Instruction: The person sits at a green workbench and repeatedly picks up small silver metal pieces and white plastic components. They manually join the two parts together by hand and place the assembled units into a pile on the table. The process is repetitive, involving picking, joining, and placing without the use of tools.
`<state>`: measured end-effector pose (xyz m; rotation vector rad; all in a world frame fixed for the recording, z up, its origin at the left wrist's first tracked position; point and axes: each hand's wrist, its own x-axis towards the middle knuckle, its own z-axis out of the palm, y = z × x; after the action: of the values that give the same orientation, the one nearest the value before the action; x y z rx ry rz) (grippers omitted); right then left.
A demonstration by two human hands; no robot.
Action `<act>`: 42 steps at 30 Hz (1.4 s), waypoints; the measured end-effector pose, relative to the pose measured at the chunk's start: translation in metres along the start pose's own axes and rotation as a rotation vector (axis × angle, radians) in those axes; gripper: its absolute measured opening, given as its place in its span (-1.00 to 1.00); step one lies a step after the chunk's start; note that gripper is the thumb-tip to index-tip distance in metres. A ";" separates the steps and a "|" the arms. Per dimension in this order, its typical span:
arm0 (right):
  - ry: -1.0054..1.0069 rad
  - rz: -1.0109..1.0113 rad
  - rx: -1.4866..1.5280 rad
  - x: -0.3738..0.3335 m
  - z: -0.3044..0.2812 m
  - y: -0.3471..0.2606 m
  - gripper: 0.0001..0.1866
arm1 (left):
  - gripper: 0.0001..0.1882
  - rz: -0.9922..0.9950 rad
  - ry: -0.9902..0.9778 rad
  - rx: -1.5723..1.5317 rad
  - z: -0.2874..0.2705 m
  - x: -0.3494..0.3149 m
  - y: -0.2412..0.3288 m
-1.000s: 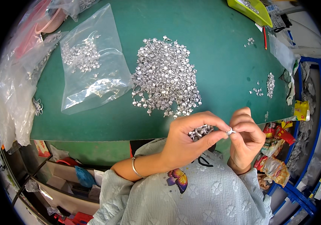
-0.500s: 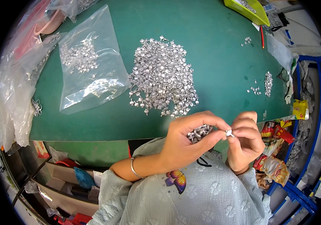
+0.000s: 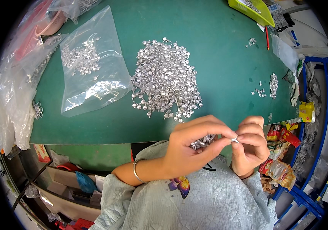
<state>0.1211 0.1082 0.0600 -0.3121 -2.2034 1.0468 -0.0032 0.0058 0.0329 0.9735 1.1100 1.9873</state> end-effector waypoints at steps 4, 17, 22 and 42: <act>-0.009 -0.021 -0.014 0.001 0.000 -0.001 -0.78 | -0.83 0.022 0.010 0.021 0.001 0.001 0.004; 0.032 -0.050 -0.035 -0.001 -0.003 -0.005 -0.75 | -0.82 0.056 -0.018 0.064 0.005 0.003 0.011; 0.047 -0.054 -0.056 -0.003 -0.005 -0.006 -0.74 | -0.83 0.051 -0.022 0.072 0.008 0.005 0.012; 0.135 -0.016 -0.138 -0.010 -0.005 0.009 -0.78 | -0.84 -0.081 0.040 0.086 0.019 0.001 -0.004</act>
<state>0.1319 0.1120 0.0511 -0.4141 -2.1558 0.8423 0.0127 0.0162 0.0364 0.9207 1.2466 1.9153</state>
